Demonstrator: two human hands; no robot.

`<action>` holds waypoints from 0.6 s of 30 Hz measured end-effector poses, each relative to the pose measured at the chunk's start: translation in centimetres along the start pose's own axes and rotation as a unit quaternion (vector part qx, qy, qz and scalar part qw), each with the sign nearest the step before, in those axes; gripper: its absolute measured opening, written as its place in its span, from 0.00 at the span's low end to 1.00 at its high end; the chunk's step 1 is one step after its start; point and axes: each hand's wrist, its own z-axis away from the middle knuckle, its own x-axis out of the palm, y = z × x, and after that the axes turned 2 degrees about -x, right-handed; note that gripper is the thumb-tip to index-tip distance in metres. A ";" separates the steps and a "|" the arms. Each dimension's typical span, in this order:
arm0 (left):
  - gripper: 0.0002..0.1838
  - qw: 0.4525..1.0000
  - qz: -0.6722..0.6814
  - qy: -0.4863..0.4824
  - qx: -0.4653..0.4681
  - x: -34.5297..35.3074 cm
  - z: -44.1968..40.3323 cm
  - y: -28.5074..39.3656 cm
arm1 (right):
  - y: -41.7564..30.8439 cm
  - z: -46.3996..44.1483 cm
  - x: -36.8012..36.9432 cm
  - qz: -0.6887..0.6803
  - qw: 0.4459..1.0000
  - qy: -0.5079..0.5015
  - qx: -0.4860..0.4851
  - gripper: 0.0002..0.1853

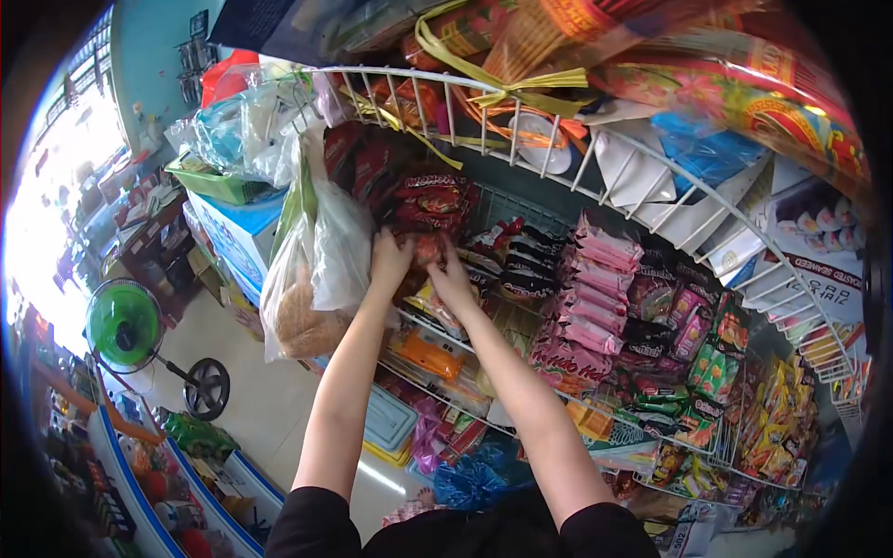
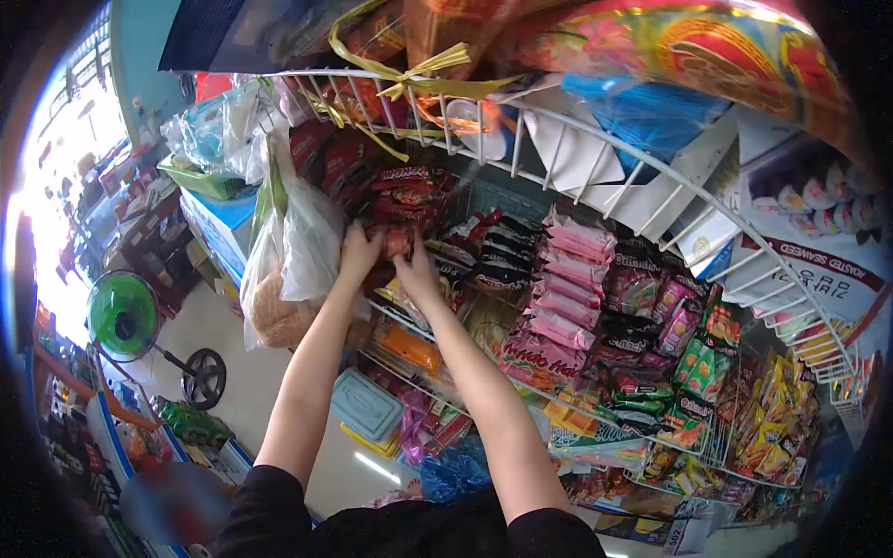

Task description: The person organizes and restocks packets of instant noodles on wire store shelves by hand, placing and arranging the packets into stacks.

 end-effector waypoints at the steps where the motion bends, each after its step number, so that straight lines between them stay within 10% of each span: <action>1: 0.28 0.997 0.078 -0.006 -0.005 -0.7 0.0 1.0 | 1.4 -0.4 0.3 -0.032 0.993 0.058 -0.101 0.32; 7: 0.36 0.897 0.401 -0.108 -0.153 -6.1 5.0 9.8 | -8.5 7.0 -6.2 0.018 0.967 0.065 -0.245 0.29; 18: 0.32 0.749 0.589 -0.283 -0.112 -2.5 21.0 28.9 | -10.0 25.5 -26.2 0.135 0.923 0.225 -0.280 0.31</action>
